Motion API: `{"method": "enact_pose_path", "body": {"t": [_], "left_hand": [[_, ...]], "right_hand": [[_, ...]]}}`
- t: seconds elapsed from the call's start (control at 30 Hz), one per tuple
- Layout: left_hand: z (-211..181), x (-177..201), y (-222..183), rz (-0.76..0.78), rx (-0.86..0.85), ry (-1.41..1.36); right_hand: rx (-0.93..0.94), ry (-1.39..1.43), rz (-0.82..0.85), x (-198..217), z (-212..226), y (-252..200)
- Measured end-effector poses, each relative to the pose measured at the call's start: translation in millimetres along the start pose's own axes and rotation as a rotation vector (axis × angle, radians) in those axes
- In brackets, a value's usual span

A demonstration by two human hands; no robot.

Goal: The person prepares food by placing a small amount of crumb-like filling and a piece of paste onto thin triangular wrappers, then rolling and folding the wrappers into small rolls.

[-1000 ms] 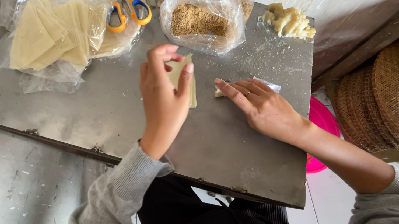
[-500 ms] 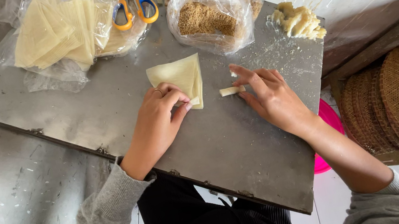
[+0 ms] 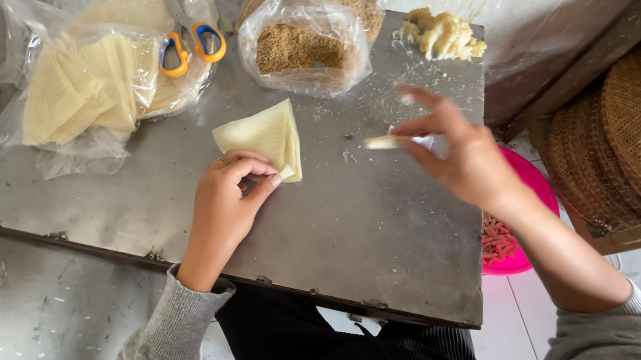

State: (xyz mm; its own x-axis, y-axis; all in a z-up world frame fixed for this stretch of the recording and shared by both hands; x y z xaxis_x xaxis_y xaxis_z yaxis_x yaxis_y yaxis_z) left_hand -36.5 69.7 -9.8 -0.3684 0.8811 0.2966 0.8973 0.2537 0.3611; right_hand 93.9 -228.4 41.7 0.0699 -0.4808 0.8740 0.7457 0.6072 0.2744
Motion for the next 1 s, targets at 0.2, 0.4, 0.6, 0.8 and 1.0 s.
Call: {"method": "enact_pose_path", "body": {"t": [0.2,0.4,0.6,0.8,1.0], "left_hand": [[-1.8,3.6,-8.6,0.018,-0.130,0.081],[-3.6,0.6,-10.1,0.032,-0.263,0.207],[-21.1,-5.0,-9.2,-0.202,-0.332,0.352],[-64.3,-39.2,-51.2,-0.108,-0.347,0.266],[-84.6,-56.4,-74.1,0.194,-0.298,0.047]], "right_hand": [[-0.099,-0.288,-0.391,59.0,-112.5,-55.0],[-0.315,-0.296,-0.347,64.9,-210.7,-73.7],[-0.030,0.026,-0.338,31.7,-112.1,-41.4],[0.176,0.363,-0.101,9.8,-13.5,-20.3],[0.127,0.401,0.161,-13.7,17.2,-3.4]]}}
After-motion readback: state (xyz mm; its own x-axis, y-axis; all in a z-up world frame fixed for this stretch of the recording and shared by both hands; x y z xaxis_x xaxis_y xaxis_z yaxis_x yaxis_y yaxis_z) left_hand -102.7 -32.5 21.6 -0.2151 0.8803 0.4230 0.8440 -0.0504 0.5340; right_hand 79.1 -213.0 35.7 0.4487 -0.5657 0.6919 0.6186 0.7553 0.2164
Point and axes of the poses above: each hand's wrist, its own y-axis towards the middle knuckle, its own x-axis out of the back of the hand, z = x × y, the point moved 1 cm from there along y, towards the middle knuckle, and after that the axes turned 12 degrees about -y, right-handed, at the moved point
